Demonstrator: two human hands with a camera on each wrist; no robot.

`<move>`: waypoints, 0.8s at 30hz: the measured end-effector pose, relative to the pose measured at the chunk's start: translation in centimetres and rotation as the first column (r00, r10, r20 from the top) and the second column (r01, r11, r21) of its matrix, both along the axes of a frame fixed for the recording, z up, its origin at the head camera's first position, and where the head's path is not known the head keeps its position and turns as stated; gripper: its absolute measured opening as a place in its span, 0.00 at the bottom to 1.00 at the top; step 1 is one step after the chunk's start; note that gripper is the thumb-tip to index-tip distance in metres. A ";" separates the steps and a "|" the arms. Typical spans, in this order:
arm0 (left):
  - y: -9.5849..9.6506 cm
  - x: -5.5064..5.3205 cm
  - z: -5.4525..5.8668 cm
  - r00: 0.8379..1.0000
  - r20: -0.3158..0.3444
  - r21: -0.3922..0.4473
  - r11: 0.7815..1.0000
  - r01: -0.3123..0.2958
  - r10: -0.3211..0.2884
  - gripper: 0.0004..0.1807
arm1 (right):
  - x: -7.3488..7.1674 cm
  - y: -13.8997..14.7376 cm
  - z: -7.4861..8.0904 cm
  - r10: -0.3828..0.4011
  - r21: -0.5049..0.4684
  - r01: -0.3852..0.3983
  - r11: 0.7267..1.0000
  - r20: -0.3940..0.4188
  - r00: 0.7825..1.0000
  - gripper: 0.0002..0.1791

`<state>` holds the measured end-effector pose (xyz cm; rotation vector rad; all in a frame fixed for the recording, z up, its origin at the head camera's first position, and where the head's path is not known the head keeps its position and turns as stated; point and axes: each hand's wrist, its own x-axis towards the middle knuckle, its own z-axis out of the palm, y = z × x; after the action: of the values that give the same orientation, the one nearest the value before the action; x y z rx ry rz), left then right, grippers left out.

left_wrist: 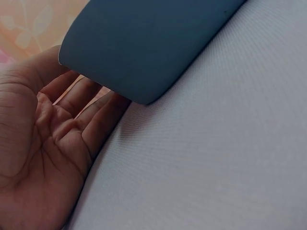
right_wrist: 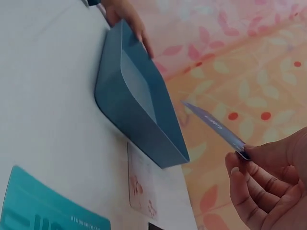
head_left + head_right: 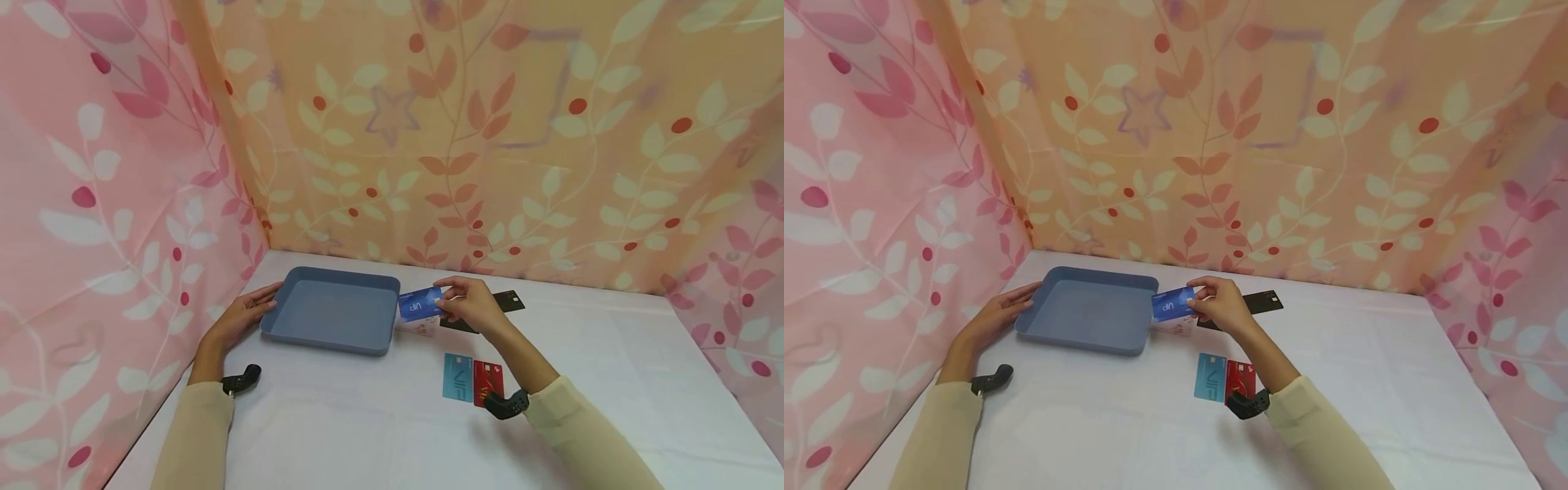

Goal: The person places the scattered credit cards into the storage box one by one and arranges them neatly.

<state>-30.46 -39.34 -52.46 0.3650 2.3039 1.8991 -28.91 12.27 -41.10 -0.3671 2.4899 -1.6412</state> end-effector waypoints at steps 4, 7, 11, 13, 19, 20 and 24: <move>0.0 0.1 0.2 1.000 -0.005 0.011 1.000 -0.004 0.004 0.32 | -0.4 -1.4 -0.2 0.017 0.009 -0.017 1.000 -0.007 1.000 0.21; 0.0 0.1 0.2 1.000 -0.002 0.017 1.000 -0.012 0.012 0.32 | -0.6 -2.4 -0.4 0.034 -0.013 -0.034 0.999 0.005 0.999 0.21; 0.0 0.1 0.1 1.000 -0.002 0.021 1.000 -0.023 0.023 0.32 | -1.0 -3.7 -0.7 0.036 -0.037 -0.035 0.999 0.029 0.999 0.20; 0.1 0.1 0.1 1.000 -0.004 0.022 0.999 -0.025 0.025 0.32 | -1.2 -4.3 -0.9 0.025 -0.044 -0.023 0.999 0.046 0.999 0.20; 0.1 0.2 0.2 0.999 0.011 0.019 0.999 -0.031 0.031 0.33 | -2.1 -6.0 -1.9 0.019 -0.118 -0.008 0.993 0.099 0.995 0.21; 0.1 0.2 0.2 0.999 0.015 0.020 0.999 -0.031 0.031 0.33 | -2.2 -6.4 -2.1 0.023 -0.140 -0.008 0.990 0.108 0.994 0.21; 0.1 0.3 0.3 0.999 0.021 0.033 0.999 -0.028 0.028 0.33 | -2.7 -7.9 -2.7 0.023 -0.218 0.013 0.976 0.161 0.987 0.22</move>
<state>-30.12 -39.20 -52.16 0.3176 2.2790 1.9470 -31.60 4.35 -43.77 -0.2513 2.1970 -1.8679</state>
